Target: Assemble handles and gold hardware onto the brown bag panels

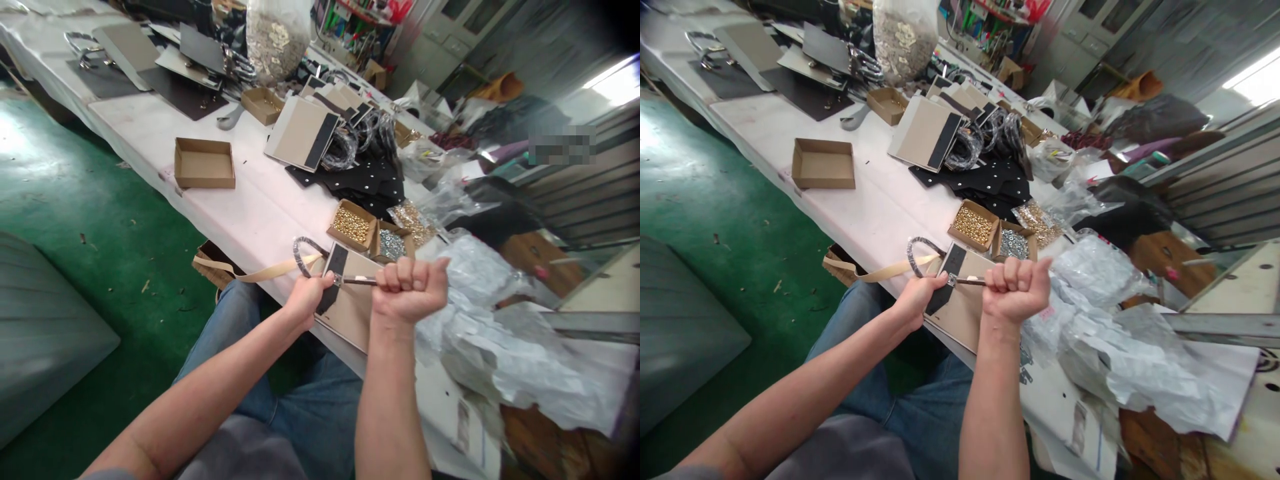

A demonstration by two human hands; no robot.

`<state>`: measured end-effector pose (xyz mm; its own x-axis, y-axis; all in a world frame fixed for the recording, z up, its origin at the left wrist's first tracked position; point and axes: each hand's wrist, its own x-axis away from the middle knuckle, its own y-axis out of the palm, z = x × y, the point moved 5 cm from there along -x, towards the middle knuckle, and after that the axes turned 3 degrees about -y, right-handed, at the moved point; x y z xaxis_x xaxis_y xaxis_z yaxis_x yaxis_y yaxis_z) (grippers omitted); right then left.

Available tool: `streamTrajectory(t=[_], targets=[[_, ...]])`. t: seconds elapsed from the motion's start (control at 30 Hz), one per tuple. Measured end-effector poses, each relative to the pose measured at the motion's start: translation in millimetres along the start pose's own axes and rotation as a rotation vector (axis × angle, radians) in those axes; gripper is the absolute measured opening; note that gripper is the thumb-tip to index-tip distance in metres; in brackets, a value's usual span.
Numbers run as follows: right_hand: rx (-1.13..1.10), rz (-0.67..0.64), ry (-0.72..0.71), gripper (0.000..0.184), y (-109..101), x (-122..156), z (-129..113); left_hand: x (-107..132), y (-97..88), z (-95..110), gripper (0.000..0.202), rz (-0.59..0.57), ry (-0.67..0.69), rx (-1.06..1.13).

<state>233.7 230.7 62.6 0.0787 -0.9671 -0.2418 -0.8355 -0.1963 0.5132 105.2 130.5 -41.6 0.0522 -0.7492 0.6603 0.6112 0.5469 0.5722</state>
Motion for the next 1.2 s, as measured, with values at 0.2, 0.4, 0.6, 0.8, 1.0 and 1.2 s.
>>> streamTrajectory(t=[0.2, 0.4, 0.6, 0.8, 1.0, 1.2], targets=[[-0.052, 0.126, -0.003, 0.083, -29, 12, 7, 1, -0.4, -2, 0.033, 0.034, 0.017, -0.015], [-0.108, 0.148, 0.0, 0.084, -36, 13, 16, -2, -0.3, -4, 0.032, 0.004, -0.001, -0.02], [-0.175, 0.199, -0.007, 0.084, -45, 14, 22, -3, -0.7, -4, 0.025, 0.042, 0.076, -0.061], [-0.077, 0.161, -0.009, 0.083, -31, 12, 20, -1, 1.2, -3, 0.028, 0.046, 0.119, -0.083], [0.053, 0.095, 0.008, 0.081, -2, 10, 17, 0, 0.3, 0, 0.022, 0.066, 0.101, -0.085], [0.109, -0.014, 0.073, 0.08, 23, 3, 22, -4, -2.8, -3, 0.022, 0.062, 0.124, -0.121]])
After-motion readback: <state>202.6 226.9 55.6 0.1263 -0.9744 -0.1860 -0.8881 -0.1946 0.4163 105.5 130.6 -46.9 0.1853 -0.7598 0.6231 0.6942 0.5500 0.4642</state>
